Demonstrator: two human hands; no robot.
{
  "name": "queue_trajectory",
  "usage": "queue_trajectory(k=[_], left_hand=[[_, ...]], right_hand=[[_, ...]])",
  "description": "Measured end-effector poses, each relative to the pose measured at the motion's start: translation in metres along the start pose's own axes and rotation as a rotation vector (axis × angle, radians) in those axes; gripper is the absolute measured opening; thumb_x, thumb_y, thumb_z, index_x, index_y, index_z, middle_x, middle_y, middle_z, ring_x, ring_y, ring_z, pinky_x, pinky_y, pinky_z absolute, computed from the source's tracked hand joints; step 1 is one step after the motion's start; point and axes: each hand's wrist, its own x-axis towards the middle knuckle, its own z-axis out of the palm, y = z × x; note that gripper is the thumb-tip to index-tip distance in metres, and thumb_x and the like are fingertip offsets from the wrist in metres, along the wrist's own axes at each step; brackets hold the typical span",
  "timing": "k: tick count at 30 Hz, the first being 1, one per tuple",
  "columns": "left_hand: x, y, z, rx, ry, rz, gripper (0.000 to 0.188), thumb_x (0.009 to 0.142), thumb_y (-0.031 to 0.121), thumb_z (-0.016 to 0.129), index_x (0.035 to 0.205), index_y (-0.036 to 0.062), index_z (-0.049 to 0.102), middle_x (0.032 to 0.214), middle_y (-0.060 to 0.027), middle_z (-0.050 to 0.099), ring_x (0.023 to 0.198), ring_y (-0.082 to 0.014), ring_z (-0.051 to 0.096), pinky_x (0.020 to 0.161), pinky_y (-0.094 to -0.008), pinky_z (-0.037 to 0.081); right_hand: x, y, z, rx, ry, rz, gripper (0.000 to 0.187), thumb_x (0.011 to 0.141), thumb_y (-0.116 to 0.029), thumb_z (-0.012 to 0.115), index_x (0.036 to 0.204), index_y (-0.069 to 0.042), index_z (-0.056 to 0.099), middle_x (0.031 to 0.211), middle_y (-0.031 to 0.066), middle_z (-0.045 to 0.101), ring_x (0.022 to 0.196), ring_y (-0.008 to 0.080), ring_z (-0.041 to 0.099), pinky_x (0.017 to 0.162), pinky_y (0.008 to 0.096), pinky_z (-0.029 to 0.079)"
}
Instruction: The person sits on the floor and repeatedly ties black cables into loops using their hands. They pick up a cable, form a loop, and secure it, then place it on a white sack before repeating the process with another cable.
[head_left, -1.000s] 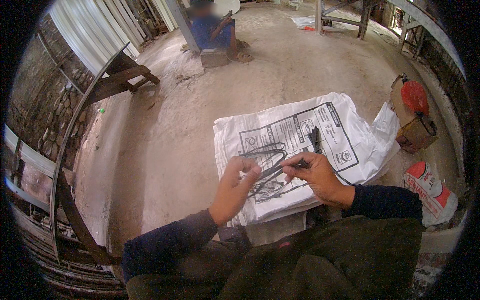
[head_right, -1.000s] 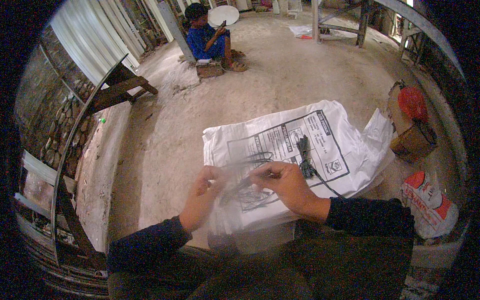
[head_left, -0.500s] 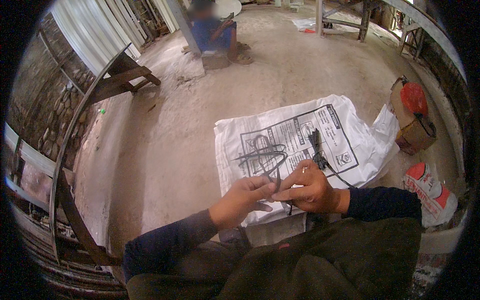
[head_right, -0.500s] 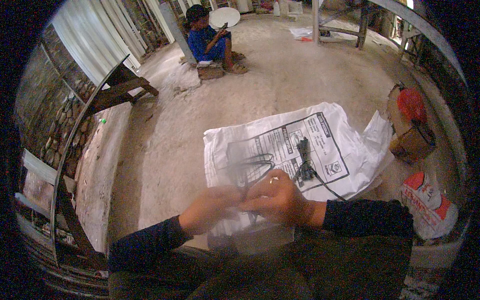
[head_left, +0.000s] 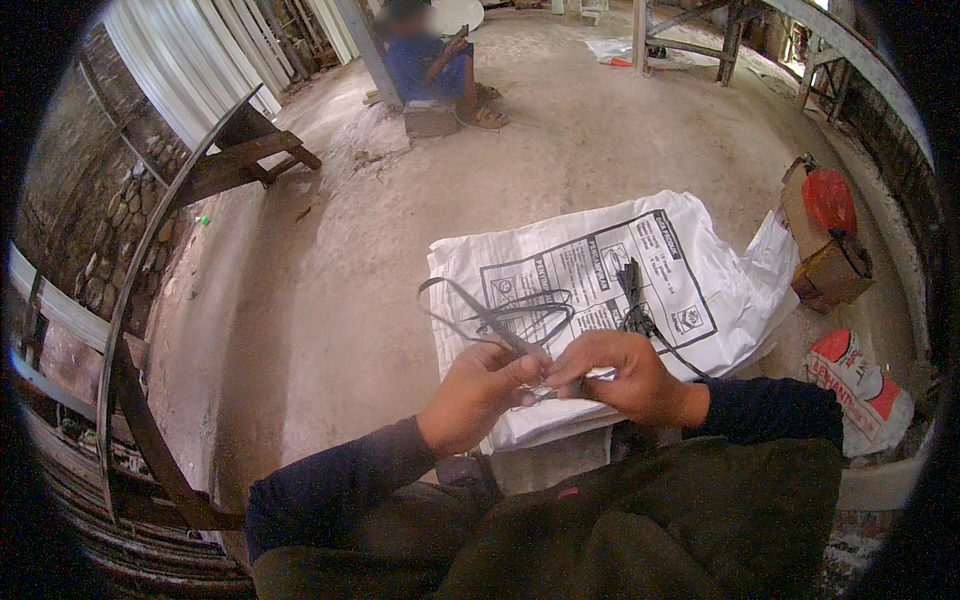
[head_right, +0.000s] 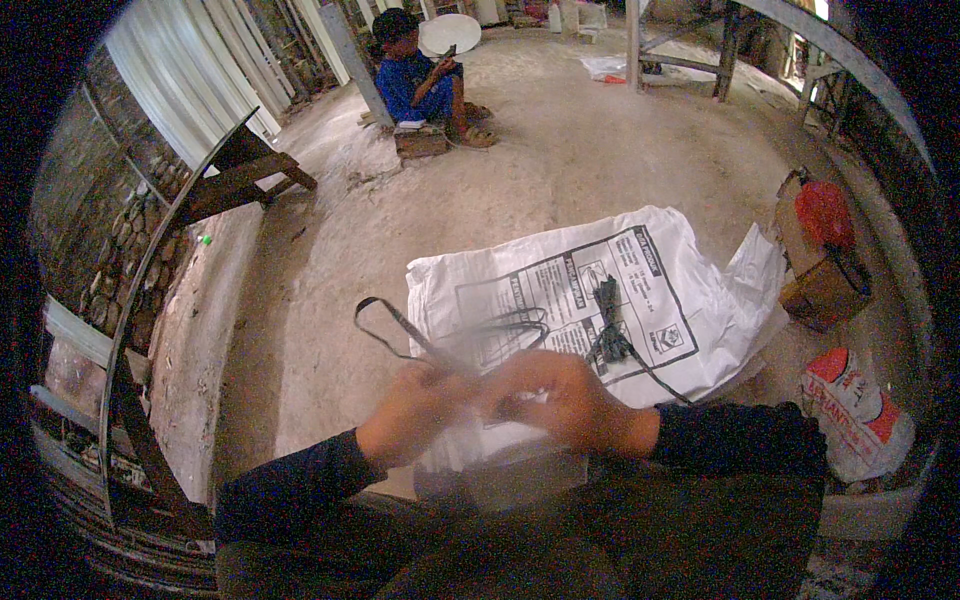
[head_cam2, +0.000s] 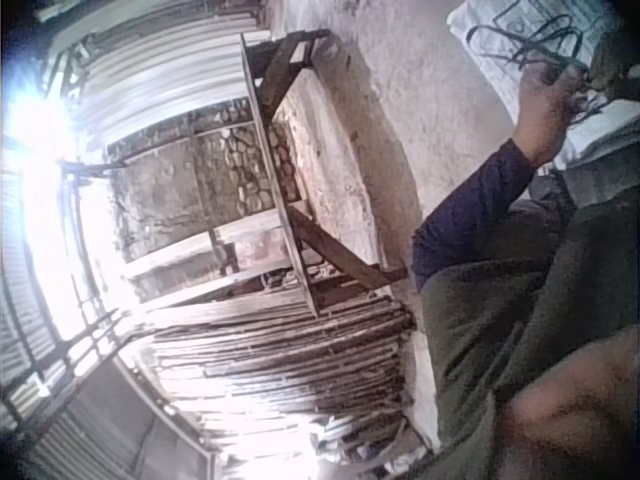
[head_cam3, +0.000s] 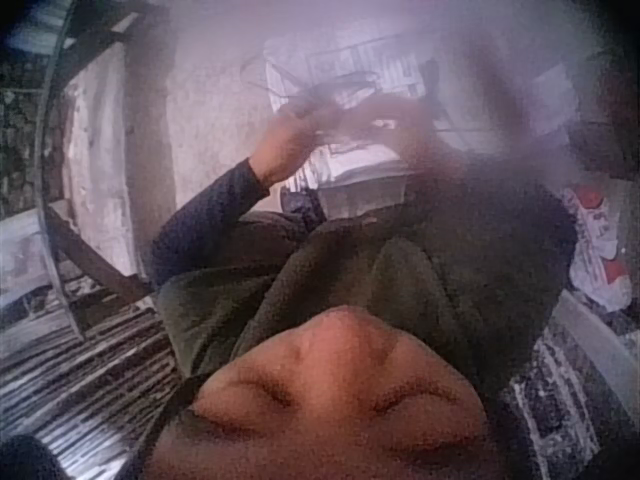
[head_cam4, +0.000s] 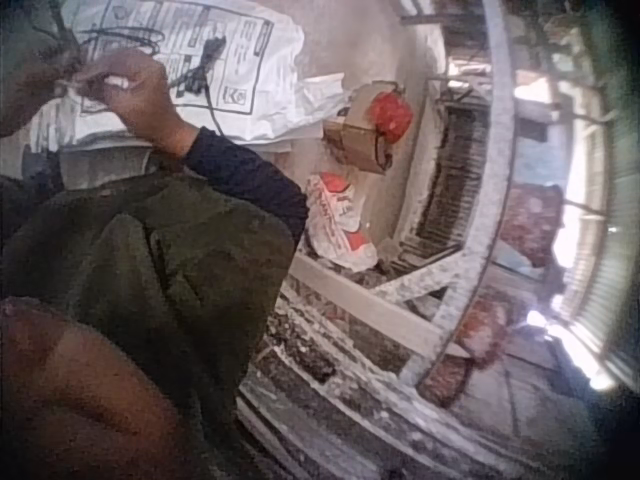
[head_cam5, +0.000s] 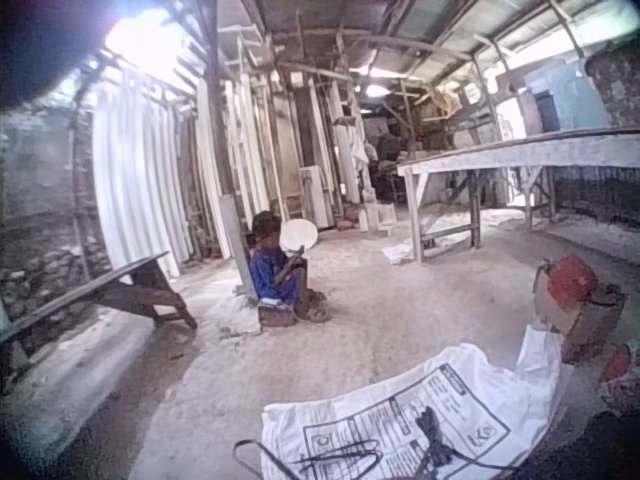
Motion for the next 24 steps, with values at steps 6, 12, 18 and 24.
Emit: queue_trajectory(k=[6, 12, 18, 24], left_hand=[[-0.006, 0.009, 0.003, 0.121, 0.040, 0.126, 0.022, 0.075, 0.014, 0.065, 0.089, 0.0014, 0.053, 0.082, -0.0060, 0.057, 0.068, -0.0111, 0.053, 0.057, -0.0234, 0.044], [0.003, 0.006, 0.005, 0.109, 0.074, 0.068, 0.022, 0.072, 0.013, 0.068, 0.081, 0.0023, 0.051, 0.075, -0.0058, 0.057, 0.061, -0.0090, 0.053, 0.051, -0.0202, 0.044], [0.003, 0.004, 0.001, 0.076, 0.015, 0.019, 0.022, 0.072, 0.014, 0.069, 0.078, 0.0041, 0.050, 0.071, -0.0039, 0.057, 0.059, -0.0080, 0.053, 0.053, -0.0192, 0.044], [0.002, 0.003, 0.001, 0.054, 0.009, 0.034, 0.018, 0.074, 0.013, 0.067, 0.079, 0.0036, 0.052, 0.072, -0.0042, 0.058, 0.063, -0.0088, 0.054, 0.056, -0.0204, 0.044]], right_hand=[[0.005, 0.000, 0.005, 0.536, 0.055, 0.597, 0.019, 0.082, -0.017, 0.058, 0.086, 0.002, 0.056, 0.079, 0.0065, 0.059, 0.077, 0.0118, 0.055, 0.070, 0.0245, 0.043], [0.004, -0.001, 0.005, 0.370, 0.156, 0.550, 0.017, 0.078, -0.014, 0.062, 0.082, 0.001, 0.058, 0.075, 0.0048, 0.060, 0.071, 0.0089, 0.055, 0.067, 0.0218, 0.044], [0.003, -0.010, 0.006, 0.400, 0.143, 0.457, 0.012, 0.075, -0.008, 0.064, 0.082, 0.000, 0.061, 0.077, 0.0063, 0.062, 0.072, 0.0088, 0.056, 0.066, 0.0216, 0.045], [0.003, -0.010, 0.007, 0.390, 0.125, 0.426, 0.016, 0.076, -0.008, 0.064, 0.088, 0.001, 0.061, 0.081, 0.0068, 0.062, 0.076, 0.0099, 0.057, 0.070, 0.0227, 0.046]])
